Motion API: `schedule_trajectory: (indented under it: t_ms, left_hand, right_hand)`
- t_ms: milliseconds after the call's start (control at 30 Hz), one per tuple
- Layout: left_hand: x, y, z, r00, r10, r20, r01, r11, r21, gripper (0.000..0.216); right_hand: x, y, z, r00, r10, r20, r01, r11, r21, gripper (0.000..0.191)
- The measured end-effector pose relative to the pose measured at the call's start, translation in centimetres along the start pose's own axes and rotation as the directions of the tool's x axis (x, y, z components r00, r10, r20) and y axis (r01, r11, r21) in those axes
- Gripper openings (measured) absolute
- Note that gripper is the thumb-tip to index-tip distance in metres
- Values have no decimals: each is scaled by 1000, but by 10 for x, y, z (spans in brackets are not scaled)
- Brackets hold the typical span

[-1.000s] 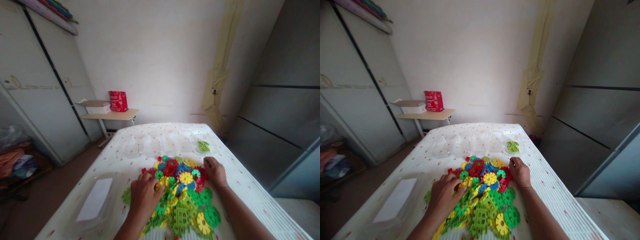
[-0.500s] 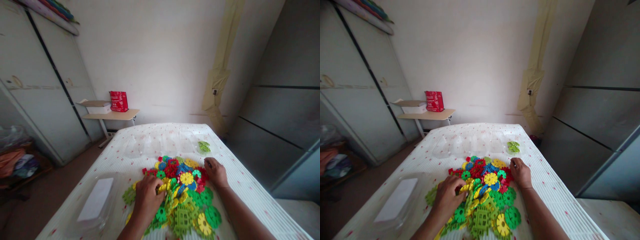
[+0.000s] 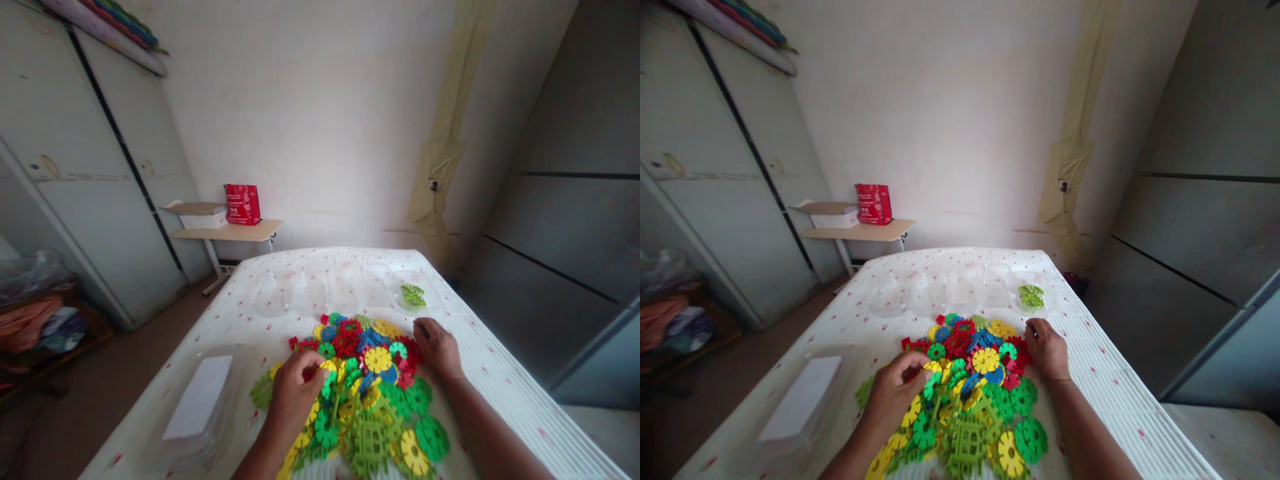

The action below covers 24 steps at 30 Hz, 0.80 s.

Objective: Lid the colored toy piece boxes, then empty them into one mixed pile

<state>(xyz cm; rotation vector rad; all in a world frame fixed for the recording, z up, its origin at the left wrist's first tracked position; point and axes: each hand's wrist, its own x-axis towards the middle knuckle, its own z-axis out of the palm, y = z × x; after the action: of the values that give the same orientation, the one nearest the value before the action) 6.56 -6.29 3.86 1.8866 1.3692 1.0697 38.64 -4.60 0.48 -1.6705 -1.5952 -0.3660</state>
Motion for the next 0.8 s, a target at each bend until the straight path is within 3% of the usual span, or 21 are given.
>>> schedule_trajectory:
  t_ms: [500, 800]
  left_hand:
    - [-1, 7, -2, 997, -56, -53, 45, 982, -186, 16]
    - [1, -1, -2, 994, -75, -85, 50, 963, -265, 23]
  right_hand:
    - [-1, 2, 2, 1000, 15, -6, -15, 1000, 16, 28]
    - [-1, 3, 2, 1000, 15, 0, -15, 1000, 26, 27]
